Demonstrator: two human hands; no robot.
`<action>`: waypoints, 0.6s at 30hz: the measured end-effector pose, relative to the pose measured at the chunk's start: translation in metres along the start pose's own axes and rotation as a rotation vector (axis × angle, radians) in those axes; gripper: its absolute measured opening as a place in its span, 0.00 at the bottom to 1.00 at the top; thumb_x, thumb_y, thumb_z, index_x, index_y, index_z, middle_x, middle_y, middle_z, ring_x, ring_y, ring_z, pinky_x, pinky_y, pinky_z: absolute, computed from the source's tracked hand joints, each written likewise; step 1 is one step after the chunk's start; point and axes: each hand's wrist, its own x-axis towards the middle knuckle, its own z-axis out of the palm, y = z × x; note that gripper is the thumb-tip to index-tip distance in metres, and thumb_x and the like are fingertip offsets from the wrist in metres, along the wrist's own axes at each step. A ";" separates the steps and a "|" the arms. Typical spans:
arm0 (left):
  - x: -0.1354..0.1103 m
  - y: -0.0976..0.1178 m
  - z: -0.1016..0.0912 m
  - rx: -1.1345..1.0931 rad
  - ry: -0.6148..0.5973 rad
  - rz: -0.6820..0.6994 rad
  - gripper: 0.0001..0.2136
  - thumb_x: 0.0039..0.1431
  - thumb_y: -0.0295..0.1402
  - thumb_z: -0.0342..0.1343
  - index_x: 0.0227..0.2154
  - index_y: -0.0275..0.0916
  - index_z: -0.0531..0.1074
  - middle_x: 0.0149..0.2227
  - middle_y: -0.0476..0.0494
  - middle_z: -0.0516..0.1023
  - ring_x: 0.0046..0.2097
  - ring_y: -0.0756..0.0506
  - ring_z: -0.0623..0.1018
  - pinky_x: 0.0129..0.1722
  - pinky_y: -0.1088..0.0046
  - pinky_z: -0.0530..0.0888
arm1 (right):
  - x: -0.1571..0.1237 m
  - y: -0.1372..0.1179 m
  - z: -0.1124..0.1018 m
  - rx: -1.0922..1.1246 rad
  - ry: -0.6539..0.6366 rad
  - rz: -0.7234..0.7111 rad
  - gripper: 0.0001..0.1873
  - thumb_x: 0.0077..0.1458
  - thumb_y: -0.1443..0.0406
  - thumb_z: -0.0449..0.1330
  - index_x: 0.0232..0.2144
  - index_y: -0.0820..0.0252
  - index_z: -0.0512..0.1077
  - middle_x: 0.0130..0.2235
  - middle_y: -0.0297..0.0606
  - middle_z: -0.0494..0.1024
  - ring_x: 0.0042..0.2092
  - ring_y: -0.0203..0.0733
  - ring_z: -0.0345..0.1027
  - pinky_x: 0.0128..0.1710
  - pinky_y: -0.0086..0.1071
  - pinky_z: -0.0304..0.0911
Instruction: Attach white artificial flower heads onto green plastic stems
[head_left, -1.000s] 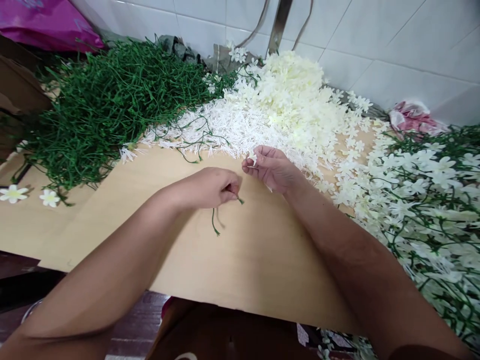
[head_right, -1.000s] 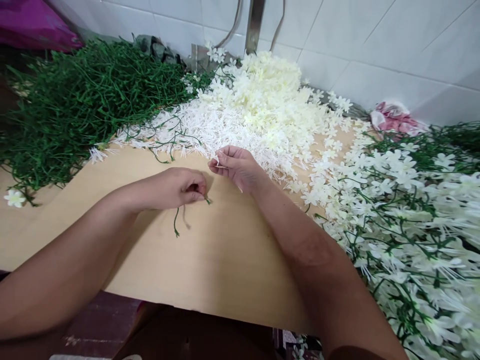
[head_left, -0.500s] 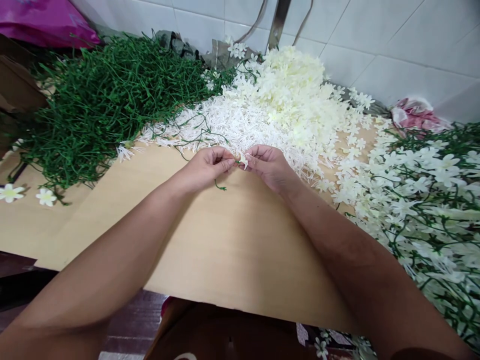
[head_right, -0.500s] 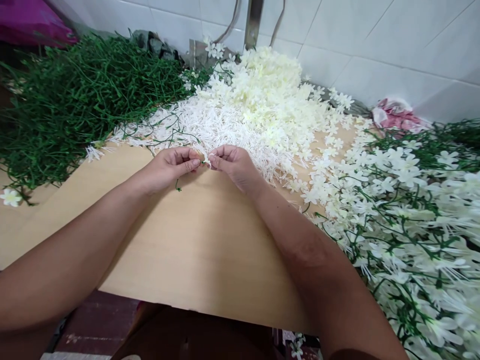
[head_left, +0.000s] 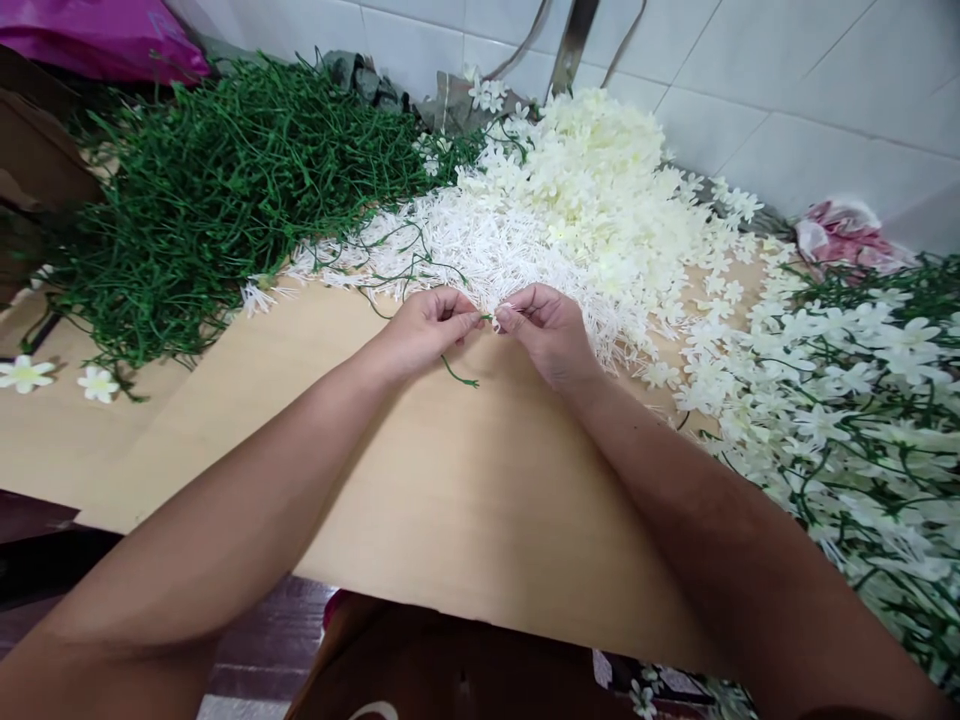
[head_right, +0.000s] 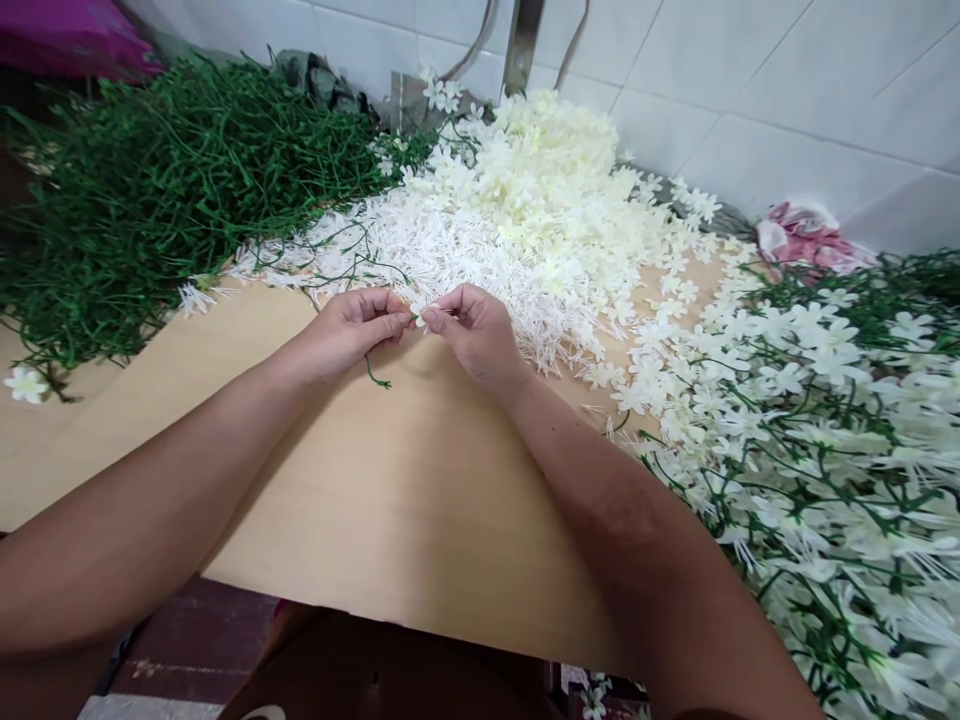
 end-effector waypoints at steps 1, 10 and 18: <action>0.000 0.000 0.000 -0.002 0.001 0.001 0.07 0.46 0.31 0.59 0.21 0.35 0.68 0.19 0.52 0.67 0.24 0.54 0.65 0.25 0.76 0.59 | -0.001 0.000 0.002 -0.026 0.019 -0.017 0.21 0.38 0.51 0.68 0.23 0.60 0.67 0.23 0.29 0.71 0.27 0.30 0.64 0.29 0.28 0.62; 0.001 -0.003 -0.001 -0.100 -0.027 0.012 0.11 0.44 0.35 0.64 0.19 0.35 0.67 0.19 0.52 0.67 0.23 0.54 0.66 0.26 0.75 0.62 | -0.002 0.003 0.002 -0.013 -0.056 0.062 0.23 0.36 0.50 0.69 0.24 0.59 0.67 0.23 0.29 0.72 0.26 0.30 0.65 0.29 0.28 0.63; 0.001 -0.003 -0.003 -0.038 -0.087 -0.030 0.08 0.42 0.30 0.62 0.19 0.34 0.68 0.19 0.51 0.67 0.24 0.54 0.65 0.25 0.77 0.61 | -0.002 0.001 -0.002 -0.020 -0.148 0.108 0.19 0.36 0.54 0.70 0.22 0.60 0.69 0.22 0.30 0.72 0.26 0.31 0.64 0.30 0.29 0.63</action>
